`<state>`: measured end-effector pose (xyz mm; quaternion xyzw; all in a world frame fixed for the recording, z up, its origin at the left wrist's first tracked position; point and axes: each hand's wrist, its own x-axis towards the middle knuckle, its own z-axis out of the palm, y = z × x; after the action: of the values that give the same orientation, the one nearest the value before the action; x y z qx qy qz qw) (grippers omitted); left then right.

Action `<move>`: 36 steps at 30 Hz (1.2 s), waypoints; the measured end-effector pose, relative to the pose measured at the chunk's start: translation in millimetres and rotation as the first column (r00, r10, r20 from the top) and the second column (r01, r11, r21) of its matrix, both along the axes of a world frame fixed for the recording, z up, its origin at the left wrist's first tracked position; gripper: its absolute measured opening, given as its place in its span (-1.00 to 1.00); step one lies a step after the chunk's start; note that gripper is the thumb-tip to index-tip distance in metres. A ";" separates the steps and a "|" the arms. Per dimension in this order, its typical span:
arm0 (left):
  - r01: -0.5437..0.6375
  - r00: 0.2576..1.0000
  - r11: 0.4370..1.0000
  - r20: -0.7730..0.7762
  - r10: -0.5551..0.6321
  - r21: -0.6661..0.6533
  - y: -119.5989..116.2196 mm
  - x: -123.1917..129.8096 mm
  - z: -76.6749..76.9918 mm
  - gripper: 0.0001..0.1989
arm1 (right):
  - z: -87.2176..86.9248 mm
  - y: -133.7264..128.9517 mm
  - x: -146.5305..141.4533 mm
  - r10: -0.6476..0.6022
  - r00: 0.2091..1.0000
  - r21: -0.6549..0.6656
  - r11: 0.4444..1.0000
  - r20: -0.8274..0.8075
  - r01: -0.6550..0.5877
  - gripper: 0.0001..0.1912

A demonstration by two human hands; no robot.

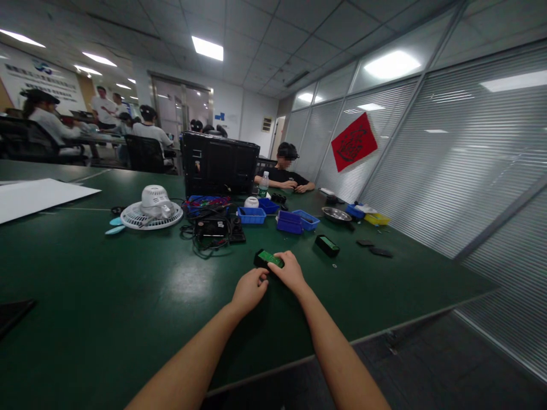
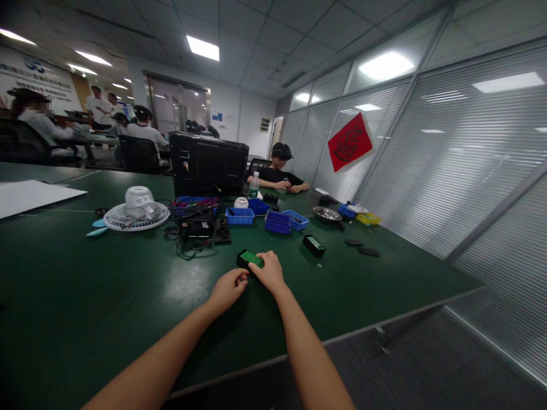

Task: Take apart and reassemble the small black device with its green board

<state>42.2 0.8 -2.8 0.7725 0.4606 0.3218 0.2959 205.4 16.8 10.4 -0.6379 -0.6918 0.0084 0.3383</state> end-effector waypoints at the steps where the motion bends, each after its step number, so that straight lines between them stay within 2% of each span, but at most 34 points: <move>1: 0.002 1.000 1.000 -0.003 -0.002 -0.002 0.0 -0.1 0.1 -0.74 | -1.2 0.4 0.7 0.008 1.000 -0.008 1.000 0.001 -0.008 -0.65; 6: -0.002 1.000 1.000 0.010 0.002 0.016 0.7 -0.9 0.5 -0.74 | -4.1 1.5 2.5 0.053 0.999 -0.056 0.997 0.009 -0.053 -0.55; 9: -0.063 0.997 0.997 0.050 0.061 0.038 2.0 -1.8 0.6 -0.71 | -1.4 0.3 0.1 0.080 0.997 -0.074 0.994 -0.009 -0.080 -0.58; 12: -0.145 0.986 0.989 0.089 0.140 0.043 4.9 -3.7 0.0 -0.69 | 2.3 -2.0 -4.9 0.174 0.980 -0.085 0.980 -0.098 -0.182 -0.64; 15: -0.226 0.969 0.973 0.115 0.220 0.038 9.3 -6.9 -1.7 -0.62 | 3.3 -4.9 -10.4 0.266 0.907 -0.203 0.917 -0.326 -0.342 -0.54; 18: -0.294 0.954 0.954 0.085 0.288 0.063 12.9 -10.2 -2.9 -0.51 | 1.9 -7.2 -15.4 0.252 0.798 -0.321 0.817 -0.548 -0.479 -0.46; 21: -0.325 0.946 0.940 0.030 0.323 0.107 12.9 -11.3 -3.1 -0.41 | 0.5 -7.0 -18.9 0.258 0.724 -0.303 0.781 -0.639 -0.546 -0.46; 25: -0.319 0.945 0.940 -0.031 0.325 0.121 9.7 -10.8 -2.2 -0.39 | -3.3 -2.1 -18.1 0.275 0.684 -0.236 0.798 -0.675 -0.554 -0.48; 30: -0.394 0.901 0.917 -0.171 0.398 0.058 8.7 -16.7 2.4 -0.41 | -14.3 8.1 -7.3 0.231 0.766 -0.243 0.860 -0.600 -0.449 -0.55; 36: -0.455 0.875 0.891 -0.187 0.447 0.002 7.2 -34.7 8.1 -0.42 | -17.0 11.3 0.0 0.193 0.813 -0.290 0.868 -0.550 -0.402 -0.65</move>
<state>7.5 8.0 5.3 0.6637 0.6595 0.3002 0.1854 205.5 28.1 -6.5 -0.5487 -0.6559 0.3671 0.3661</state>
